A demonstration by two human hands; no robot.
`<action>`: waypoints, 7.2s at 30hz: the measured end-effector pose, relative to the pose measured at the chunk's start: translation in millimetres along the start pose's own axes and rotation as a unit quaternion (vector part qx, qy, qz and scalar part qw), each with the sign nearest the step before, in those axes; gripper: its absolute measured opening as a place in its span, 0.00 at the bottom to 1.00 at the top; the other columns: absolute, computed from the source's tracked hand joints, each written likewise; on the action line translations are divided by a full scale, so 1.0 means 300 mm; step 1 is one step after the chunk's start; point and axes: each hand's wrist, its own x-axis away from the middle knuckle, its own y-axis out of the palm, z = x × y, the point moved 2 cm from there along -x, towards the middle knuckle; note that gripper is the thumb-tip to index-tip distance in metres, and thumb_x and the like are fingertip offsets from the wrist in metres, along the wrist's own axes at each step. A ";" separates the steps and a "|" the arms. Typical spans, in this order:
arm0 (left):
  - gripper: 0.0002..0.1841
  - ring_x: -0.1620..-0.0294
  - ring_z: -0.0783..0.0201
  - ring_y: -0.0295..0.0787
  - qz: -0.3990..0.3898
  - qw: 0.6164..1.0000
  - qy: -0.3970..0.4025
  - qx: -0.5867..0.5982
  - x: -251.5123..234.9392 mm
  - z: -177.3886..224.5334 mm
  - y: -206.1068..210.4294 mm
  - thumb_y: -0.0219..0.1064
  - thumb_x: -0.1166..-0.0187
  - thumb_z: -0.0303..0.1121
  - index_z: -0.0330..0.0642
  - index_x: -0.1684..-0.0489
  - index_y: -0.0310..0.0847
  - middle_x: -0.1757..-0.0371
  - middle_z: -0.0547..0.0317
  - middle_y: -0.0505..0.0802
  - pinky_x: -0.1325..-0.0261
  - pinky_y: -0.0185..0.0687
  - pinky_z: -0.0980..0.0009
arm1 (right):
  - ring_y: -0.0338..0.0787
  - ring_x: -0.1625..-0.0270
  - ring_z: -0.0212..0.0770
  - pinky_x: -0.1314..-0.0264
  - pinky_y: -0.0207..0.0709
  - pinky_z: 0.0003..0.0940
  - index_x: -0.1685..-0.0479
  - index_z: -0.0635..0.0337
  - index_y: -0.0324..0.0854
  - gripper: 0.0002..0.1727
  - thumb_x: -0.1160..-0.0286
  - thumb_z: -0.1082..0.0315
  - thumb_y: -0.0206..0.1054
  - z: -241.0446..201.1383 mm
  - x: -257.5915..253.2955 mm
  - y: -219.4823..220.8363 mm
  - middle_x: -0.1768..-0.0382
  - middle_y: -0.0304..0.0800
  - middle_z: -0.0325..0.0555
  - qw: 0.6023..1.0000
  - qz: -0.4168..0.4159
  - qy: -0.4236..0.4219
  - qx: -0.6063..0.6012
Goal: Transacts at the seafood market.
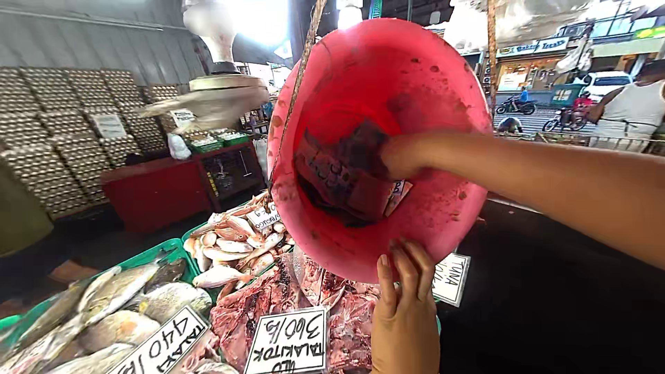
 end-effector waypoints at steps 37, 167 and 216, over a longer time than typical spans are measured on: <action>0.19 0.30 0.55 0.82 -0.044 0.997 -0.004 -0.061 0.078 -0.055 -0.100 0.58 0.23 0.18 0.57 0.62 0.90 0.41 0.56 0.93 0.19 0.51 0.51 | 0.81 0.58 0.51 0.52 0.74 0.51 0.36 0.71 0.79 0.17 0.10 0.67 0.55 -0.324 0.007 0.142 0.56 0.83 0.61 0.934 -0.085 -0.261 -0.230; 0.11 0.52 0.66 0.88 -0.252 0.722 -0.337 0.549 -0.480 -0.595 -0.031 0.64 0.16 0.25 0.30 0.41 0.83 0.48 0.47 0.90 0.43 0.83 0.68 | 0.85 0.70 0.26 0.61 0.80 0.22 0.48 0.64 0.86 0.10 0.23 0.69 0.72 0.051 -0.018 -0.045 0.67 0.90 0.42 0.818 0.149 -0.281 -0.480; 0.12 0.56 0.62 0.86 -0.109 0.555 -0.480 0.670 -0.425 -0.600 0.094 0.69 0.21 0.26 0.32 0.44 0.79 0.52 0.48 0.89 0.50 0.84 0.65 | 0.80 0.64 0.41 0.58 0.76 0.41 0.53 0.69 0.76 0.23 0.26 0.56 0.77 -0.147 -0.091 -0.055 0.63 0.80 0.51 0.741 0.397 -0.134 -0.524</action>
